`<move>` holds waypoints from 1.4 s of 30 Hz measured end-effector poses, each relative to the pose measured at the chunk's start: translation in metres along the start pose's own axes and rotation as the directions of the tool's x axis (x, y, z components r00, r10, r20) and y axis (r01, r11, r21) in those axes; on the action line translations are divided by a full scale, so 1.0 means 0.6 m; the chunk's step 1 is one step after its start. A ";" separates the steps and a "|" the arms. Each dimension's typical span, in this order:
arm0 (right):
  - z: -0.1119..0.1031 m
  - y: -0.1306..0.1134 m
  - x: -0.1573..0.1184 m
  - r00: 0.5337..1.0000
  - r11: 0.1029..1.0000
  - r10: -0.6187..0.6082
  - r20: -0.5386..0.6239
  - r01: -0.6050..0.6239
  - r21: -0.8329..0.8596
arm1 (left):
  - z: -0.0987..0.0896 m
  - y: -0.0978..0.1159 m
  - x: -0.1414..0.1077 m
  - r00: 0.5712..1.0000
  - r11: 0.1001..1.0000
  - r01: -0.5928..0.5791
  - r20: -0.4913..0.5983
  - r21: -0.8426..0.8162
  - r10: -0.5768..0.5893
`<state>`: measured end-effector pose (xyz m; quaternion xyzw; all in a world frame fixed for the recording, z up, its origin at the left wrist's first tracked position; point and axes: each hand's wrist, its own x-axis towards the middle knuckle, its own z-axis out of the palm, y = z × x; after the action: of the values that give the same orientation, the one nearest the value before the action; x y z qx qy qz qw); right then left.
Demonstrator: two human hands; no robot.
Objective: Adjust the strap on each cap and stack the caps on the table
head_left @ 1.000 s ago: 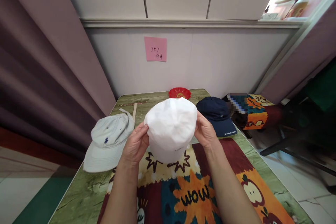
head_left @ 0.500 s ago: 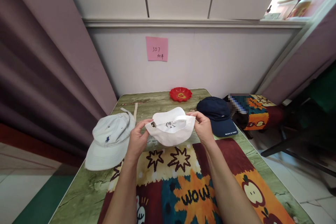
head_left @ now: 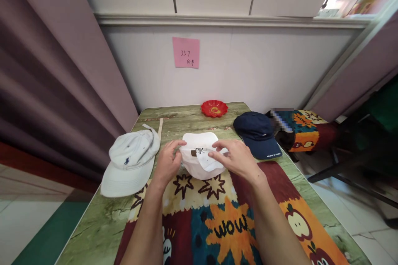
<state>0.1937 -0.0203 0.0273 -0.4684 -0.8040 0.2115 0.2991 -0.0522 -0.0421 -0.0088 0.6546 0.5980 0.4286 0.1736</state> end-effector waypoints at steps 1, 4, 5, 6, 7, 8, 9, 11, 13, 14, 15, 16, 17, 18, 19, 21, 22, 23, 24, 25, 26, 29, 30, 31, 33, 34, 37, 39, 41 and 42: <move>0.001 -0.005 -0.002 1.000 0.999 -0.008 0.026 0.009 -0.048 | -0.003 0.007 -0.001 1.000 1.000 -0.016 -0.006 0.004 0.016; 0.009 -0.012 -0.006 0.997 0.992 -0.044 0.060 0.051 -0.113 | -0.015 0.029 -0.004 0.997 0.997 -0.077 0.000 -0.014 0.077; 0.011 -0.012 -0.006 0.996 0.991 -0.050 0.069 0.058 -0.120 | -0.020 0.036 -0.005 0.995 0.995 -0.095 0.001 -0.017 0.095; 0.014 -0.011 -0.005 0.995 0.990 -0.054 0.079 0.063 -0.126 | -0.025 0.043 -0.007 0.994 0.994 -0.109 -0.004 -0.010 0.109; 0.016 -0.009 -0.005 0.995 0.989 -0.053 0.087 0.065 -0.135 | -0.030 0.050 -0.008 0.993 0.993 -0.117 -0.012 0.009 0.117; 0.017 -0.008 -0.004 0.995 0.987 -0.052 0.090 0.065 -0.145 | -0.034 0.056 -0.010 0.993 0.992 -0.117 -0.020 0.036 0.118; 0.018 -0.007 -0.003 0.995 0.986 -0.052 0.086 0.064 -0.152 | -0.039 0.062 -0.012 0.994 0.992 -0.109 -0.022 0.065 0.111; 0.016 -0.006 -0.002 0.997 0.988 -0.056 0.058 0.064 -0.143 | -0.046 0.071 -0.016 0.997 0.992 -0.075 0.013 0.098 0.074; 0.013 -0.008 -0.001 0.999 0.994 -0.046 -0.001 0.046 -0.097 | -0.048 0.078 -0.020 0.995 0.995 -0.013 0.100 0.096 0.003; 0.011 -0.010 -0.002 0.999 0.998 -0.036 -0.040 0.034 -0.061 | -0.047 0.080 -0.021 0.990 0.996 0.024 0.137 0.090 -0.036; 0.009 -0.012 -0.002 0.997 1.000 -0.024 -0.079 0.022 -0.021 | -0.044 0.081 -0.022 0.984 0.995 0.059 0.161 0.082 -0.072; 0.008 -0.014 -0.002 0.994 1.000 -0.012 -0.112 0.015 0.023 | -0.041 0.082 -0.023 0.981 0.994 0.090 0.167 0.068 -0.100; 0.007 -0.016 -0.003 0.991 0.998 -0.005 -0.133 0.014 0.069 | -0.036 0.082 -0.024 0.980 0.993 0.115 0.156 0.042 -0.120; 0.006 -0.018 -0.003 0.990 0.993 -0.002 -0.142 0.019 0.114 | -0.031 0.082 -0.024 0.982 0.991 0.133 0.138 0.004 -0.132; 0.006 -0.019 -0.003 0.990 0.988 -0.002 -0.143 0.024 0.154 | -0.025 0.081 -0.024 0.982 0.988 0.147 0.122 -0.040 -0.141; 0.007 -0.021 -0.003 0.992 0.979 -0.007 -0.126 0.033 0.201 | -0.014 0.080 -0.024 0.981 0.978 0.174 0.112 -0.117 -0.162; 0.008 -0.022 -0.003 0.993 0.977 -0.012 -0.117 0.036 0.209 | -0.009 0.079 -0.023 0.979 0.973 0.185 0.111 -0.138 -0.170; 0.009 -0.022 -0.003 0.994 0.977 -0.016 -0.110 0.039 0.211 | -0.005 0.078 -0.023 0.978 0.971 0.191 0.113 -0.145 -0.176; 0.010 -0.023 -0.002 0.994 0.977 -0.015 -0.106 0.037 0.209 | -0.001 0.078 -0.024 0.977 0.971 0.193 0.115 -0.139 -0.178; 0.010 -0.024 -0.002 0.994 0.978 -0.011 -0.106 0.032 0.206 | 0.003 0.079 -0.024 0.977 0.974 0.193 0.119 -0.121 -0.179; 0.011 -0.025 -0.002 0.994 0.979 -0.001 -0.106 0.023 0.205 | 0.006 0.080 -0.024 0.976 0.977 0.193 0.125 -0.090 -0.181; 0.014 -0.028 -0.001 0.995 0.979 0.041 -0.091 -0.022 0.201 | 0.016 0.088 -0.026 0.971 0.980 0.190 0.136 0.058 -0.196; 0.015 -0.029 -0.002 0.995 0.980 0.051 -0.081 -0.034 0.196 | 0.020 0.092 -0.027 0.971 0.976 0.187 0.128 0.110 -0.200; 0.017 -0.030 -0.002 0.996 0.982 0.054 -0.073 -0.040 0.185 | 0.024 0.095 -0.028 0.973 0.971 0.181 0.115 0.154 -0.199; 0.021 -0.029 -0.002 0.997 0.990 0.041 -0.062 -0.033 0.137 | 0.030 0.101 -0.028 0.977 0.963 0.167 0.096 0.212 -0.191; 0.023 -0.029 -0.001 0.998 0.994 0.032 -0.060 -0.026 0.103 | 0.032 0.103 -0.029 0.978 0.960 0.162 0.095 0.227 -0.188; 0.031 -0.026 0.000 0.997 0.997 0.064 -0.051 -0.063 0.034 | 0.031 0.101 -0.027 0.971 0.953 0.177 0.113 0.245 -0.209; 0.037 -0.024 0.003 0.990 0.990 0.133 -0.052 -0.130 0.058 | 0.024 0.095 -0.025 0.970 0.952 0.187 0.110 0.243 -0.218; 0.041 -0.024 0.005 0.983 0.979 0.179 -0.049 -0.173 0.105 | 0.015 0.087 -0.022 0.984 0.963 0.156 0.048 0.220 -0.170; 0.043 -0.023 0.007 0.981 0.976 0.187 -0.048 -0.180 0.122 | 0.012 0.083 -0.020 0.992 0.974 0.124 0.007 0.188 -0.128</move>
<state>0.1659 -0.0250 0.0182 -0.5285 -0.7343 0.2708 0.3289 -0.0144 -0.0622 0.0197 0.6327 0.6743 0.3526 0.1439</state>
